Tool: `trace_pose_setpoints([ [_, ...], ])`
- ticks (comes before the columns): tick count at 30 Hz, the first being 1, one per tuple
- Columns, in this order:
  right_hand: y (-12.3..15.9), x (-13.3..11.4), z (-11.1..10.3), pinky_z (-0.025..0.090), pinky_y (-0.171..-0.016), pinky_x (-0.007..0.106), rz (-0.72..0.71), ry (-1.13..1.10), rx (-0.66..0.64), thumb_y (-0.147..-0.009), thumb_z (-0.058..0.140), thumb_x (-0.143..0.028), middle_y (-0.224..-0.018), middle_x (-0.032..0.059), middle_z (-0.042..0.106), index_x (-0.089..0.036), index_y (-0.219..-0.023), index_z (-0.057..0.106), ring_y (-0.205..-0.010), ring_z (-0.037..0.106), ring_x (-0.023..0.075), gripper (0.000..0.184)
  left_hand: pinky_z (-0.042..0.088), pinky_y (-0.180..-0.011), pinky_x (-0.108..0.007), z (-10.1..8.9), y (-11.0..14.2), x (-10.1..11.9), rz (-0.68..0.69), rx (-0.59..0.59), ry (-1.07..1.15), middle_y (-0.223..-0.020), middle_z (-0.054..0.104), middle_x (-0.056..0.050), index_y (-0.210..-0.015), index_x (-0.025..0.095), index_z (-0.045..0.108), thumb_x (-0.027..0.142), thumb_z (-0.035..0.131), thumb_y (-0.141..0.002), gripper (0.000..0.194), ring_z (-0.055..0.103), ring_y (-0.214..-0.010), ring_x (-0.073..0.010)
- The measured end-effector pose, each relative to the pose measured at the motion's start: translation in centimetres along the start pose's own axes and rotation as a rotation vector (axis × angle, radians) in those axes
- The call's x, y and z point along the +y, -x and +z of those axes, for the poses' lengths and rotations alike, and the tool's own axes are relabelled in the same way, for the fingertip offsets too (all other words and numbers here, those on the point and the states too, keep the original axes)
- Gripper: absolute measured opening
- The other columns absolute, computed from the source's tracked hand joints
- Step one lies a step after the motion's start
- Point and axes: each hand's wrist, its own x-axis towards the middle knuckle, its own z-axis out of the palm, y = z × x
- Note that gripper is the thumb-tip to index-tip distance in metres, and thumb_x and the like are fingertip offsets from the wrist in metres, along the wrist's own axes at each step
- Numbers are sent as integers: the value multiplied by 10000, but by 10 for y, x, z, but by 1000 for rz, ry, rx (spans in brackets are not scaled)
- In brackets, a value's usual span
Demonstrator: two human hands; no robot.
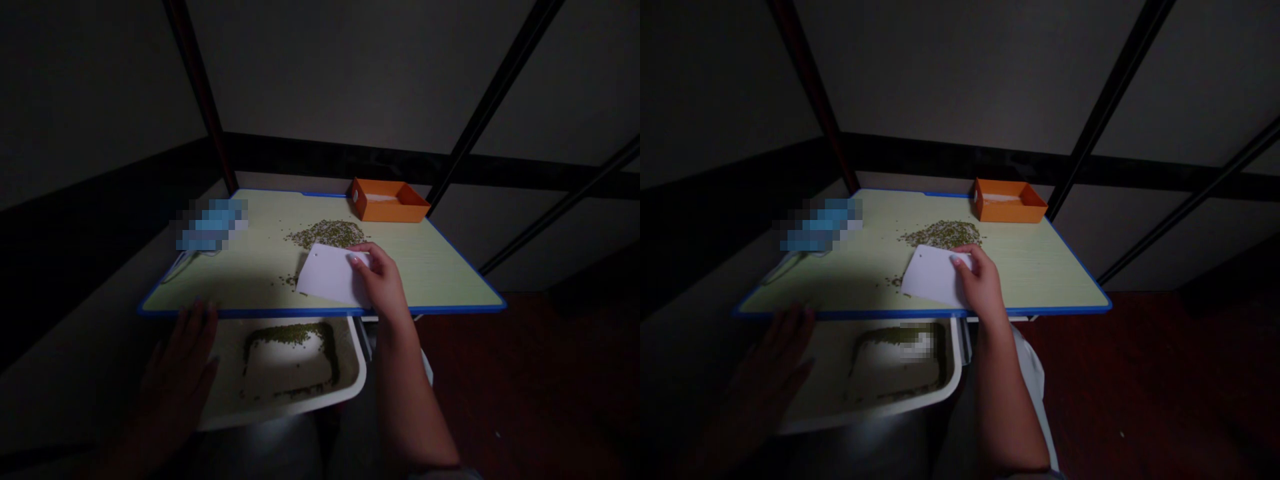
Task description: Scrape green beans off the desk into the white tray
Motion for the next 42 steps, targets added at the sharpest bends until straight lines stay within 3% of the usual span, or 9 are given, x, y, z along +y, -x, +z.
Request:
trace_pose_setpoints([
  [8,4,-4,1,451,-792,330,5,-12,-14,-818,642,-320,-899,14,700,-235,-880,645,-867,615,199,105,265,-1188,-604,-4,-1,4,-13,7,31,-1655,157,-114,-1507,246,129,381,173,-937,587,61,-1536,-271],
  [21,9,-11,6,434,-723,315,41,-14,-83,-820,631,-316,-859,0,686,-245,-890,651,-807,598,184,102,289,-1173,-604,5,1,-4,33,8,-48,-1667,97,-118,-1511,263,28,359,197,-939,604,31,-1537,-273],
  [28,9,-12,7,432,-672,297,58,-57,-141,-809,644,-345,-840,0,687,-238,-881,660,-781,596,176,130,286,-1180,-590,4,0,-2,25,32,-37,-1665,118,-116,-1510,254,62,362,190,-935,599,37,-1538,-267],
  [34,7,-9,1,435,-684,308,37,-39,84,-814,640,-357,-896,25,703,-233,-910,657,-787,597,192,158,261,-1187,-603,-8,-1,8,-33,-39,9,-1662,109,-109,-1508,236,97,383,151,-934,595,34,-1535,-267],
  [42,8,-10,7,431,-684,304,23,4,68,-822,630,-330,-898,19,707,-239,-905,657,-774,593,188,126,253,-1189,-608,0,1,2,-6,-28,-12,-1668,78,-100,-1512,254,61,392,170,-939,599,12,-1537,-257],
])
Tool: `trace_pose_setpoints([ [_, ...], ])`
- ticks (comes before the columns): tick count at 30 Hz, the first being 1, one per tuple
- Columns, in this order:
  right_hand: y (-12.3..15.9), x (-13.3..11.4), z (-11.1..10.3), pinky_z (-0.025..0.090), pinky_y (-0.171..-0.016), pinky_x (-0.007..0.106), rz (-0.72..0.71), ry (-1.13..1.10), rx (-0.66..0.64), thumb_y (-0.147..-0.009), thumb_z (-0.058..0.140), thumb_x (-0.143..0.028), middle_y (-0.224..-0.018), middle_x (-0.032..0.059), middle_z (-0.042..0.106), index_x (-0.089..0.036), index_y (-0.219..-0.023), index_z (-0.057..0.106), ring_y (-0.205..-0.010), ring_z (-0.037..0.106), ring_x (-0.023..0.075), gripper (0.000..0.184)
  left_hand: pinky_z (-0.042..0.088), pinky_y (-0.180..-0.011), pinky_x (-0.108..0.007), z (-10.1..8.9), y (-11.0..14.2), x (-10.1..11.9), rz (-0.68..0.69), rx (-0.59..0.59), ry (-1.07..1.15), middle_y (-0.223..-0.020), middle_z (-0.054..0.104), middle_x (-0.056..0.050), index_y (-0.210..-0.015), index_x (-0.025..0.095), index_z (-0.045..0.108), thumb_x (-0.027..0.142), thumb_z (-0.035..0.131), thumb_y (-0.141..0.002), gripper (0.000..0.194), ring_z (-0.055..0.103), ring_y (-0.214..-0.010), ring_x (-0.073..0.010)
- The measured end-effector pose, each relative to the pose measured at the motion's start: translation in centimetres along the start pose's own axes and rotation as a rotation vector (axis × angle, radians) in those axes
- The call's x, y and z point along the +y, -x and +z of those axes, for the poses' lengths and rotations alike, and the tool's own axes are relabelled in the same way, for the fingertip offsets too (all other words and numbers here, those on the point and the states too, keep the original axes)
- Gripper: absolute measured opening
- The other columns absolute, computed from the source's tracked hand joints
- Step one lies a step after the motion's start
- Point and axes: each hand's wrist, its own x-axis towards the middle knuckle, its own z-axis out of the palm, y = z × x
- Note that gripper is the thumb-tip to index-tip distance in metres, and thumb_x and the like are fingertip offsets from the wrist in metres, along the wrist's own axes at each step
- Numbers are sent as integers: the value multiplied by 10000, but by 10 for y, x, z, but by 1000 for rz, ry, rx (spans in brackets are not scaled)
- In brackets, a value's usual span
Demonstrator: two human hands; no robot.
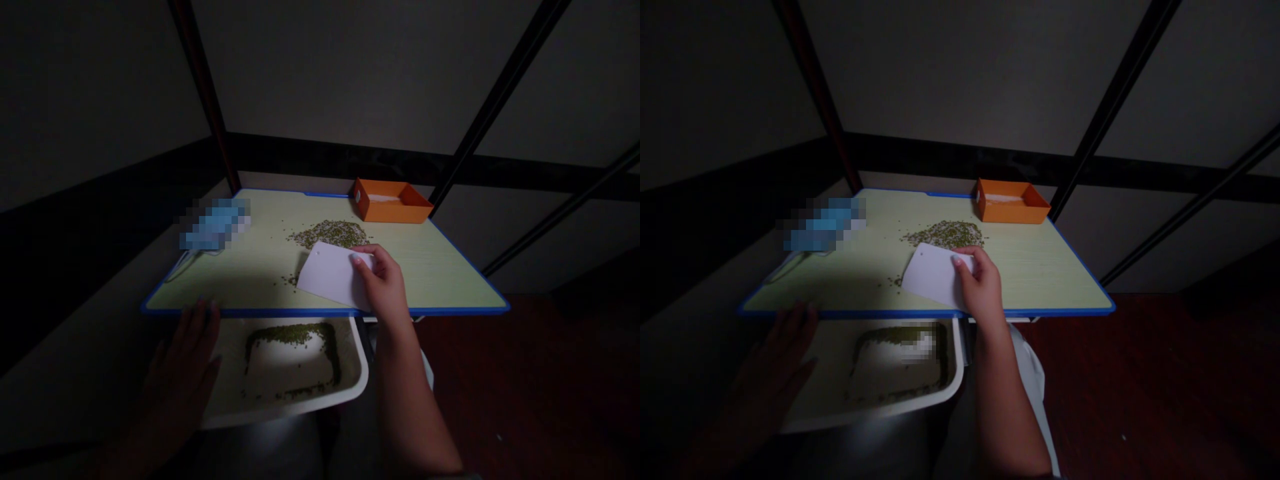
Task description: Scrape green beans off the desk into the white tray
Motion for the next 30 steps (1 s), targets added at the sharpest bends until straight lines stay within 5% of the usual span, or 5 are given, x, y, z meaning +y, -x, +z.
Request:
trace_pose_setpoints([
  [7,1,-3,8,443,-723,308,-3,-22,-27,-819,638,-316,-881,13,701,-234,-886,663,-807,601,189,109,286,-1171,-617,1,1,-3,23,14,-44,-1669,78,-98,-1510,274,12,366,179,-941,600,32,-1537,-274],
  [14,0,-2,-2,442,-713,300,31,-146,-189,-793,680,-320,-853,-2,699,-239,-870,678,-784,600,174,112,291,-1176,-592,0,0,2,4,14,-46,-1665,96,-106,-1514,240,65,357,148,-942,589,37,-1538,-259],
  [24,5,-13,-14,410,-613,283,-10,107,147,-803,673,-366,-917,42,721,-205,-982,698,-690,561,171,242,241,-1194,-617,-19,1,22,-71,-68,-6,-1656,101,-106,-1508,198,128,355,73,-941,590,43,-1532,-261],
  [30,32,-41,3,480,-650,281,-150,219,41,-912,554,-318,-1039,59,736,-229,-1041,679,-801,663,190,201,268,-1182,-620,-10,2,13,-25,-17,-31,-1657,119,-96,-1511,234,105,352,128,-948,576,76,-1533,-265],
])
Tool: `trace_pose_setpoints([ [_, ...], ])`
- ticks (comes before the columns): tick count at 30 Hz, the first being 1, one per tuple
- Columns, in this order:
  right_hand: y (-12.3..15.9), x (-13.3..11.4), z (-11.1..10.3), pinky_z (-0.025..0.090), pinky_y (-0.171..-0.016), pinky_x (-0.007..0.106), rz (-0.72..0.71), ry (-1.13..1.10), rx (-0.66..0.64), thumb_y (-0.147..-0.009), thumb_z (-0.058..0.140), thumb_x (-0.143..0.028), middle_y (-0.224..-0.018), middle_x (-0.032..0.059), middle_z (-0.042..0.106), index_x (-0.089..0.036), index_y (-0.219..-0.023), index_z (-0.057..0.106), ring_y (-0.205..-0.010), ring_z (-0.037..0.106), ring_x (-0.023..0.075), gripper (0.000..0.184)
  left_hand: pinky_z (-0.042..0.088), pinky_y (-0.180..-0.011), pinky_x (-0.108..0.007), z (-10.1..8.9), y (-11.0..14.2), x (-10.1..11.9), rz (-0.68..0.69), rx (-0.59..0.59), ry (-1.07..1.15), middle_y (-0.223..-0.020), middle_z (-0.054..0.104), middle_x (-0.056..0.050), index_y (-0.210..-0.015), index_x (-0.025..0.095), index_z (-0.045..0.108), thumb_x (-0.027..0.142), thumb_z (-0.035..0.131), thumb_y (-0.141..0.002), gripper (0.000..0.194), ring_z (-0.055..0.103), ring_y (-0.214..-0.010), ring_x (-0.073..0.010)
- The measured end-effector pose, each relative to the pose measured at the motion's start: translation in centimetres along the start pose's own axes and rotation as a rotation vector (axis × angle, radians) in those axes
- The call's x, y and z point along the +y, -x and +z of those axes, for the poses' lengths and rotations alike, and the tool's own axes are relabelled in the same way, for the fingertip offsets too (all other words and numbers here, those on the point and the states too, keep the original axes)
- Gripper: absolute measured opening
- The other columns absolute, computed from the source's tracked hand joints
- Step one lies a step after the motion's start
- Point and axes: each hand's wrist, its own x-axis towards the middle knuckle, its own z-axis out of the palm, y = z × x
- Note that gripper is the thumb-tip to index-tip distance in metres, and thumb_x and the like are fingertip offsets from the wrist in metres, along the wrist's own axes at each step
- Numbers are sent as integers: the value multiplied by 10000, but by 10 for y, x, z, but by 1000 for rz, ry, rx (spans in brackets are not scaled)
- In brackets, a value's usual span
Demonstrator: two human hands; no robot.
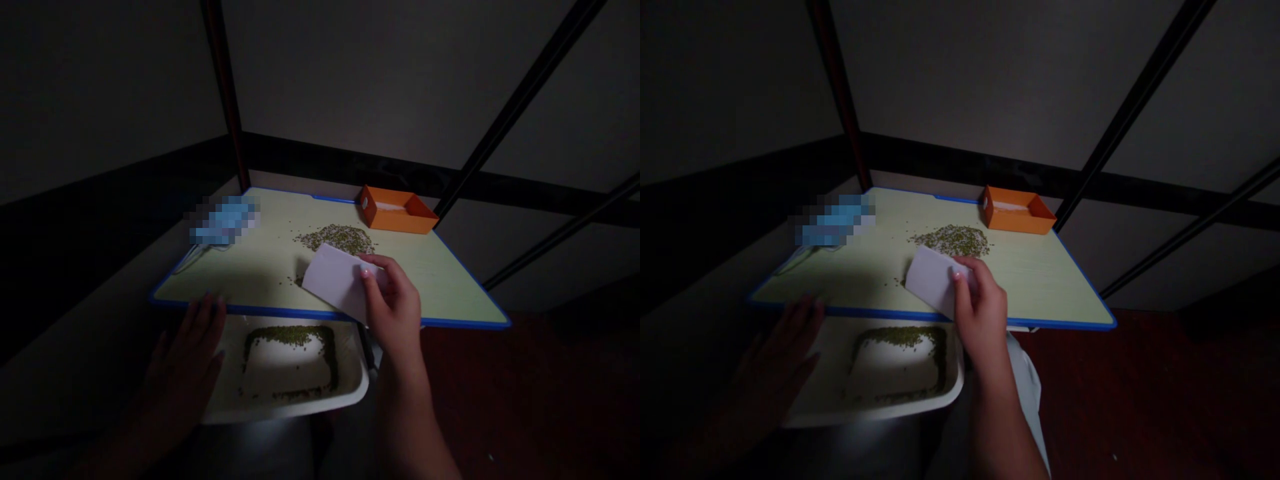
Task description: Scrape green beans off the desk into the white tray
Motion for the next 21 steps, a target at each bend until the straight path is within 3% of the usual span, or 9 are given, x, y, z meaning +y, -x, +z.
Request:
trace_pose_setpoints([
  [4,11,-13,12,513,-719,297,-95,114,-69,-926,518,-267,-1031,55,750,-246,-1068,657,-874,706,210,200,286,-1169,-625,6,-1,-4,13,71,-22,-1657,150,-81,-1510,266,95,349,124,-944,572,82,-1535,-255],
  [8,9,-10,16,529,-764,326,-100,183,-79,-920,503,-253,-1028,64,758,-244,-1068,653,-891,720,230,211,244,-1187,-632,-1,-3,0,-38,-22,25,-1655,126,-99,-1505,199,148,402,70,-932,613,39,-1532,-262],
  [14,-2,10,3,532,-738,339,-53,212,0,-908,518,-287,-998,71,763,-237,-1046,663,-865,716,242,206,202,-1210,-612,-9,-4,5,-62,-78,37,-1656,107,-110,-1501,155,156,426,25,-913,662,21,-1527,-257],
  [21,-12,27,-6,527,-728,318,-20,84,95,-900,550,-330,-980,64,759,-219,-996,683,-853,694,217,198,232,-1187,-654,-4,-2,-1,-29,-23,61,-1654,123,-111,-1502,207,150,398,113,-933,601,57,-1532,-280],
])
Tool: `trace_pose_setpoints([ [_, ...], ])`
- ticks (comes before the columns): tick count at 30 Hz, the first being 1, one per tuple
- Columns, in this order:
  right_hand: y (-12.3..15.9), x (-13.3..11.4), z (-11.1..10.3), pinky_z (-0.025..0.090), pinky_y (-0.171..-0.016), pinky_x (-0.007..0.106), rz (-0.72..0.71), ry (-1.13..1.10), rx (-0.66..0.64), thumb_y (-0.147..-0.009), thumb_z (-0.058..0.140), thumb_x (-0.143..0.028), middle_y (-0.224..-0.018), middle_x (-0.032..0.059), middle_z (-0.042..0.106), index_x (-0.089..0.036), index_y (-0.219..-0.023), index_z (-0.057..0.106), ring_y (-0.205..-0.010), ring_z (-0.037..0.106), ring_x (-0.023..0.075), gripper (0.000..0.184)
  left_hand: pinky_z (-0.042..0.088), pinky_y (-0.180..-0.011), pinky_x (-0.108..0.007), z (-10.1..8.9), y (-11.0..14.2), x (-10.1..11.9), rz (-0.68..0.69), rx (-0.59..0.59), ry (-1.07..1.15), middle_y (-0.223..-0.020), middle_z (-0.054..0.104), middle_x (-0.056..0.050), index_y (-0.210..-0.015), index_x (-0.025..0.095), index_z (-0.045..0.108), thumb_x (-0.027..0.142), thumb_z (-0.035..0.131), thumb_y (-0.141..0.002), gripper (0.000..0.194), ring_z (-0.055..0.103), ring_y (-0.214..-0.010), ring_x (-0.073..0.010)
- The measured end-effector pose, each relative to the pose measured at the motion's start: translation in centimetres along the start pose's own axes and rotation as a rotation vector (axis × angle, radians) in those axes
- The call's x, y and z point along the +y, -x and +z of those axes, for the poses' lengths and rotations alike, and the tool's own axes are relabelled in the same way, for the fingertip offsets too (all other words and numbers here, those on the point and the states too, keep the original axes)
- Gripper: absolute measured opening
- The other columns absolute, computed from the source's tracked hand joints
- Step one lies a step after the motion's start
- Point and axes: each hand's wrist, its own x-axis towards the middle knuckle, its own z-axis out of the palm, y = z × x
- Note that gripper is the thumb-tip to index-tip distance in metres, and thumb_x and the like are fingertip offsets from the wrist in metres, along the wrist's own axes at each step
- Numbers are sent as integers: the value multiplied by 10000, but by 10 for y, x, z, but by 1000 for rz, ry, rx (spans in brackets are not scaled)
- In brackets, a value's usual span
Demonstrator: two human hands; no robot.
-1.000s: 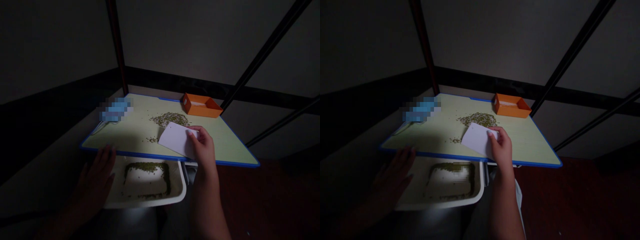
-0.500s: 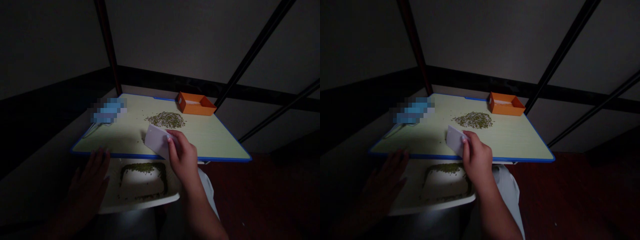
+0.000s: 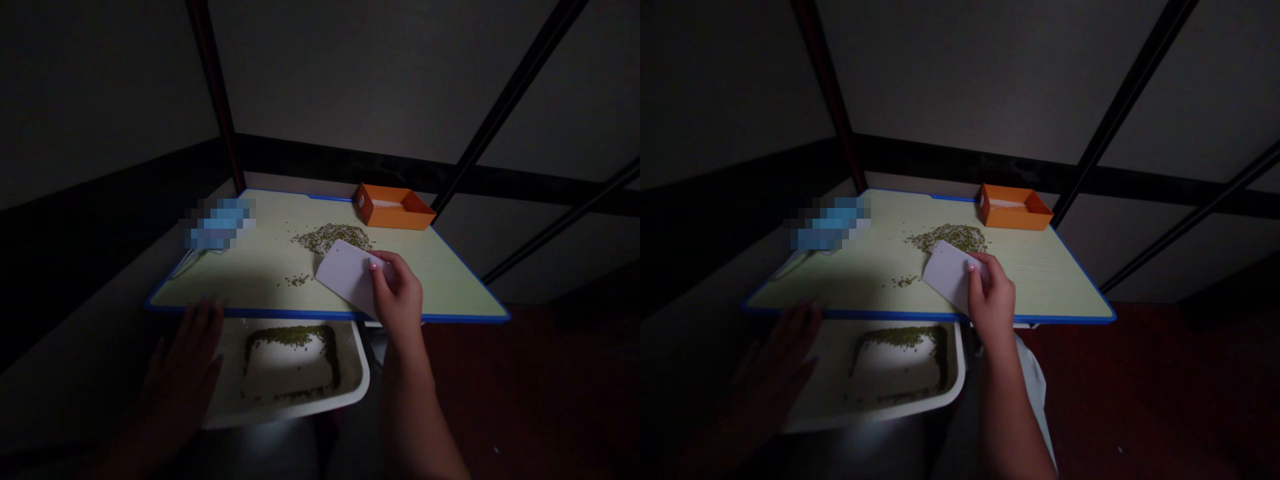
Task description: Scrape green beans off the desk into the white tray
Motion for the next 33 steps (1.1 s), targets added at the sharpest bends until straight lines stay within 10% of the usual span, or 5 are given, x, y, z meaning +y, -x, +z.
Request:
trace_pose_setpoints([
  [33,-1,3,30,443,-656,285,97,-166,-113,-890,575,-337,-900,32,735,-208,-980,686,-739,619,173,192,274,-1167,-603,4,3,-3,28,39,-45,-1664,173,-85,-1505,328,22,354,199,-932,601,137,-1535,-292],
])
